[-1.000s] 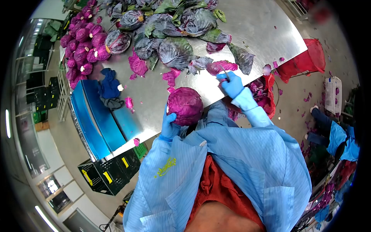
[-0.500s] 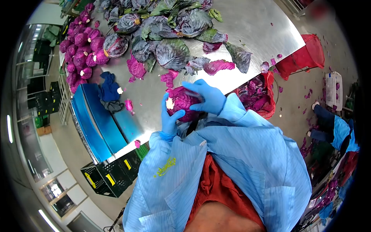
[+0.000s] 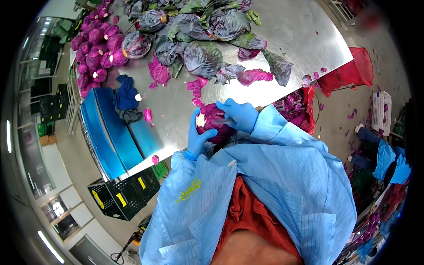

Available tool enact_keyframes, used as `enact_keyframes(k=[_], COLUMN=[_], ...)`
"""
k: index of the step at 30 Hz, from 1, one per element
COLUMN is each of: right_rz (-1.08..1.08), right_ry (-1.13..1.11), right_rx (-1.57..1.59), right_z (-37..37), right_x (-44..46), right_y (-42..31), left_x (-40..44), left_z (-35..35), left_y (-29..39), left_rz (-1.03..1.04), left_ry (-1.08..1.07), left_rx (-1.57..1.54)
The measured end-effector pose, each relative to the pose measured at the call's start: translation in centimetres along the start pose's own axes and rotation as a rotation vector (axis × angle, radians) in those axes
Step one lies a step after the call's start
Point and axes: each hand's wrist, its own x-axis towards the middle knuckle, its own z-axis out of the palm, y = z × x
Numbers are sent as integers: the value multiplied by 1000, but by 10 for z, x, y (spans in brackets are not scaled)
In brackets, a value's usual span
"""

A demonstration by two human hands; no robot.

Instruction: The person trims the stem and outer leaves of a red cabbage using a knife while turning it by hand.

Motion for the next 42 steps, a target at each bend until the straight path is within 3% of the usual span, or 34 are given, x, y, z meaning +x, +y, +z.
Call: enact_keyframes(k=[4, 7, 11, 18, 20, 22, 23, 25, 28, 29, 34, 35, 39, 42], right_rz=[-46, 455, 678, 650, 844, 1108, 1090, 757, 1107, 1196, 820, 649, 459, 180], right_ry=[358, 285, 474, 674, 803, 736, 722, 772, 693, 680, 393, 393, 172, 237], right_rx=[196, 807, 1222, 1164, 1081, 774, 549, -668, 100, 390, 722, 811, 826, 425], right_z=[15, 8, -4, -21, -27, -44, -45, -22, -27, -43, -9, 12, 13, 37], right_x=[4, -1, -10, -71, -94, -127, -143, -185, -179, -149, -81, -74, -37, -22], right_y=[33, 36, 44, 78, 96, 111, 116, 169, 152, 105, 54, 60, 23, 29], left_x=[1, 0, 1, 7, 8, 15, 19, 31, 44, 45, 52, 53, 55, 58], left_z=[2, 10, 7, -14, -13, -9, -8, -17, -14, -12, -5, -7, -9, -17], left_y=[2, 15, 16, 2, 9, 15, 16, 4, 6, 8, 7, 7, 17, 23], left_rz=[-28, -31, -91, -301, -312, -137, -49, 166, 438, 515, 522, 543, 550, 486], left_ry=[-2, -40, -22, -59, -67, -46, -33, 23, 57, 55, -87, -119, -146, -168], left_rx=[-32, -125, -240, -610, -694, -481, -376, 77, 644, 815, 839, 863, 1030, 1013])
